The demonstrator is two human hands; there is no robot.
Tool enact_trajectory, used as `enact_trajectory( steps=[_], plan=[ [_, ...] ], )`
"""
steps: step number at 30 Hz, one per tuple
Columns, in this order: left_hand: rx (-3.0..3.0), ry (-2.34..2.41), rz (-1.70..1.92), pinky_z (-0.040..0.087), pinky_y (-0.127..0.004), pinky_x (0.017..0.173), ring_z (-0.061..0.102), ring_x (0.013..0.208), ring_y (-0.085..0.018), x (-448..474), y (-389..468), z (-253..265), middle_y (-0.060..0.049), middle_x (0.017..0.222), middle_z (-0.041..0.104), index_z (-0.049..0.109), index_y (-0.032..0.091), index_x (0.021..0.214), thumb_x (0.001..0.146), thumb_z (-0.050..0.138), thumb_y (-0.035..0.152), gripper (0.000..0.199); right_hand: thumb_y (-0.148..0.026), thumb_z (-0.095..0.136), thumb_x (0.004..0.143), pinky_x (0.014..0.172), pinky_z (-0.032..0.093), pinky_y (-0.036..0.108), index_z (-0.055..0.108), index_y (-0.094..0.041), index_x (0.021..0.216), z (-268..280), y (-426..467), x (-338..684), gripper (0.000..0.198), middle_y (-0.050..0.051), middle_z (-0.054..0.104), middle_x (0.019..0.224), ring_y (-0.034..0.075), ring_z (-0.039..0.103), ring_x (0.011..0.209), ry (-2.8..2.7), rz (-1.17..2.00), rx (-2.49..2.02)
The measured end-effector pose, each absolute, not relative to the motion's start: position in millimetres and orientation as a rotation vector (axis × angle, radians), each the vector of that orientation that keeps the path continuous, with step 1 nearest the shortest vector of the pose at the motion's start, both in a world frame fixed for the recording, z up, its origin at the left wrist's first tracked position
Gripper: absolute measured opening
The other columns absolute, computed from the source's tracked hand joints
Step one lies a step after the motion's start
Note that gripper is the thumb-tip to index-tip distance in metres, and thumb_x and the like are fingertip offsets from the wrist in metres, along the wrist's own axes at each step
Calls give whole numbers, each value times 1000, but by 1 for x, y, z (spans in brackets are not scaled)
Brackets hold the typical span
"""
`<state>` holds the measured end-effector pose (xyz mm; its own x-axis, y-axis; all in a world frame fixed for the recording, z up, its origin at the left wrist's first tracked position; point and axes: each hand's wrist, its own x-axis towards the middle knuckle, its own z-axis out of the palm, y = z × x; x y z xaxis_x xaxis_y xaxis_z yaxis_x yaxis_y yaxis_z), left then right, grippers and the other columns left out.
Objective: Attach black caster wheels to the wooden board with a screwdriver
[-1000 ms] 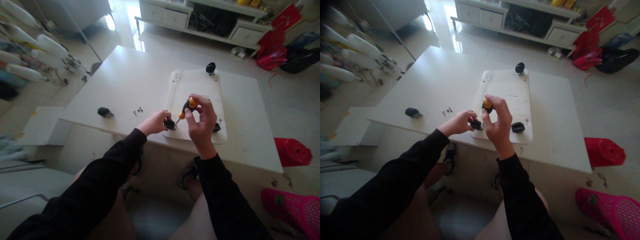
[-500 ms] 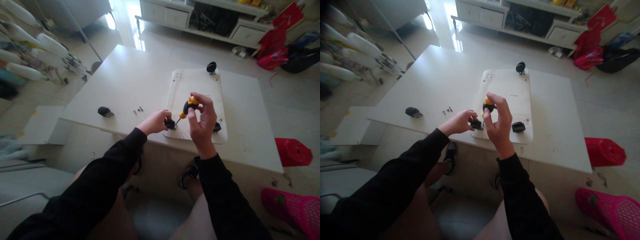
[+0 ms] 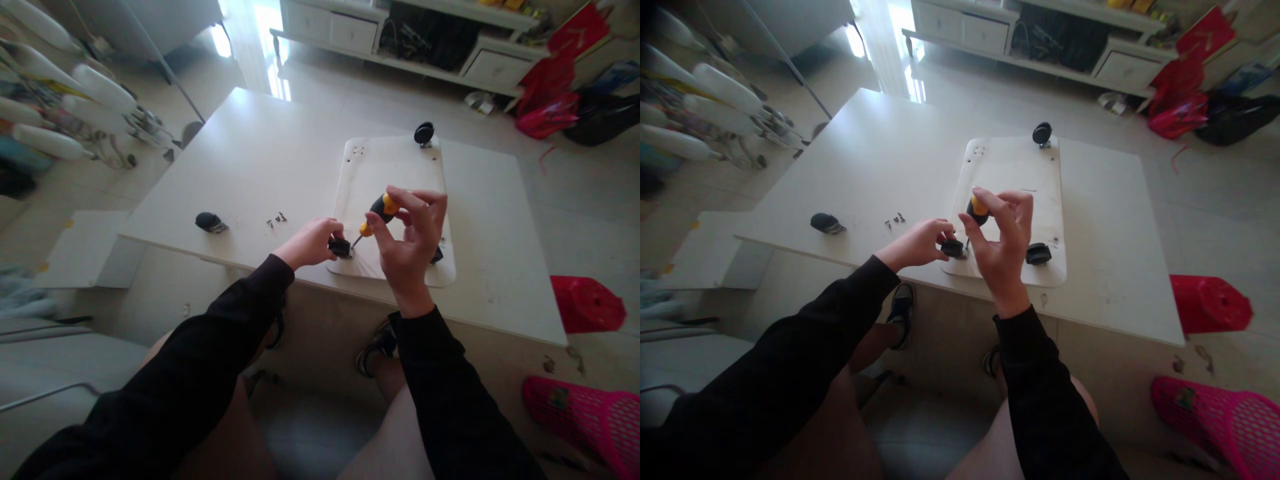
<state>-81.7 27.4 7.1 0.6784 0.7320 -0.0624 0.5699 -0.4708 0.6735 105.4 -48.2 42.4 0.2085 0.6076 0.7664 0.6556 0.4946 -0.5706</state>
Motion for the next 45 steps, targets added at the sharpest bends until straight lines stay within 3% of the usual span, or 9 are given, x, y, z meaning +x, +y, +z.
enact_trajectory(
  steps=[5,11,16,22,28,33,39,45],
  plan=[
    [2196,995,308,52,-33,76,68,82,-19,-81,28,5,-5,100,75,73,17,97,65,97,9,41,-33,54,106,93,67,46,65,-33,142,45,-50,104,38,7,70,128,23,71,116,-1518,66,-1111],
    [2214,984,319,53,-33,77,68,82,-19,-82,28,4,-5,99,75,73,18,96,65,97,10,40,-31,79,93,86,66,42,72,-35,127,47,-50,104,35,3,66,115,22,68,107,-1470,-59,-1092],
    [2190,989,303,53,-33,77,68,81,-18,-83,29,4,-5,100,75,73,17,97,65,96,10,40,-26,57,103,93,66,45,65,-34,139,46,-50,104,37,5,70,128,23,71,119,-1500,68,-1066],
    [2194,1008,291,54,-33,77,69,82,-19,-82,29,4,-5,99,75,74,18,97,65,97,11,40,-32,77,94,88,66,42,70,-34,124,47,-49,104,31,3,63,117,21,67,108,-1464,-66,-1113],
    [2174,1003,282,54,-33,76,68,80,-18,-83,29,5,-6,100,75,73,16,96,65,96,9,39,-26,53,103,98,65,50,61,-32,138,44,-50,105,37,6,69,131,25,71,125,-1502,78,-1065],
    [2186,1005,289,54,-33,75,68,81,-19,-83,30,5,-5,99,75,73,17,97,65,97,10,40,-30,76,94,97,65,48,66,-32,124,43,-48,106,32,4,61,121,22,68,112,-1451,0,-1096],
    [2170,1002,283,55,-33,76,69,81,-19,-84,30,4,-5,98,75,73,17,97,66,96,9,40,-28,56,101,98,65,46,57,-32,141,40,-49,104,40,8,67,137,25,69,129,-1466,113,-1109],
    [2165,989,315,56,-33,76,69,80,-19,-84,30,2,-4,96,74,72,18,93,65,96,9,38,-29,65,98,87,68,40,60,-34,140,39,-49,103,43,6,69,132,22,71,120,-1511,129,-1161]
  ],
)
